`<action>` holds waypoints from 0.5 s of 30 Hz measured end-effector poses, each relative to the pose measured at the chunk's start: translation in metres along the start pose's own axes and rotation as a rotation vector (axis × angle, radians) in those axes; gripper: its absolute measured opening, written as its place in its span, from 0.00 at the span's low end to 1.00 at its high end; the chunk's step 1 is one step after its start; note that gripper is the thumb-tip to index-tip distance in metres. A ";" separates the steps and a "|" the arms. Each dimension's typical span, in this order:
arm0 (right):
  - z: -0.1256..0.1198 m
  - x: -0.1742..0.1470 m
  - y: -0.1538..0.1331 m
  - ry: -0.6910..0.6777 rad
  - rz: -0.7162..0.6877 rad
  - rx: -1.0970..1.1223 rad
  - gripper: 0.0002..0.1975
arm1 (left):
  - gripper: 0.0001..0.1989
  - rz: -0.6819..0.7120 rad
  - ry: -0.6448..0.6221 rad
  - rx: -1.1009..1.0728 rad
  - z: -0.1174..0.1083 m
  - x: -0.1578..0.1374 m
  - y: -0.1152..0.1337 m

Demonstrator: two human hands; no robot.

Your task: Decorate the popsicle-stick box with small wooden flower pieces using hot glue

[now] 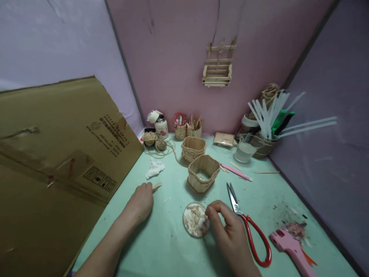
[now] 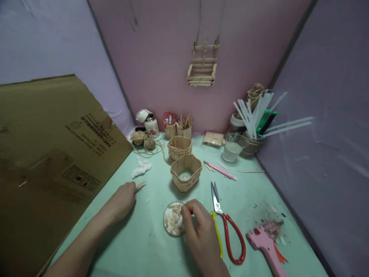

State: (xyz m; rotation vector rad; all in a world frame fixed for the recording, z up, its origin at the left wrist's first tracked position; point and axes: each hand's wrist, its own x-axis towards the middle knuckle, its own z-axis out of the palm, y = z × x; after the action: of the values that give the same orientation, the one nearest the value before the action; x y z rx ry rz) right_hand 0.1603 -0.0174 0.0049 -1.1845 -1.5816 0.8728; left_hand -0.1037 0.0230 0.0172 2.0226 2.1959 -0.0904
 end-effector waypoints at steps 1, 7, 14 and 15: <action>0.000 0.000 0.000 -0.003 0.002 0.002 0.15 | 0.10 0.004 -0.009 -0.022 -0.004 0.005 0.004; 0.000 0.000 0.003 -0.065 -0.031 0.013 0.13 | 0.09 0.152 0.067 -0.062 -0.023 0.056 0.034; 0.008 -0.001 0.016 -0.003 -0.082 0.077 0.13 | 0.17 0.348 0.216 -0.177 -0.019 0.090 0.052; 0.011 -0.002 0.019 0.008 -0.087 0.088 0.13 | 0.16 0.383 0.254 -0.235 -0.023 0.093 0.054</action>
State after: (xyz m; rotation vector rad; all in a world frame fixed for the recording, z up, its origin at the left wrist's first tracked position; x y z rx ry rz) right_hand 0.1556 -0.0142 -0.0159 -1.0485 -1.5608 0.8707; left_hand -0.0583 0.1231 0.0291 2.3711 1.7907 0.4680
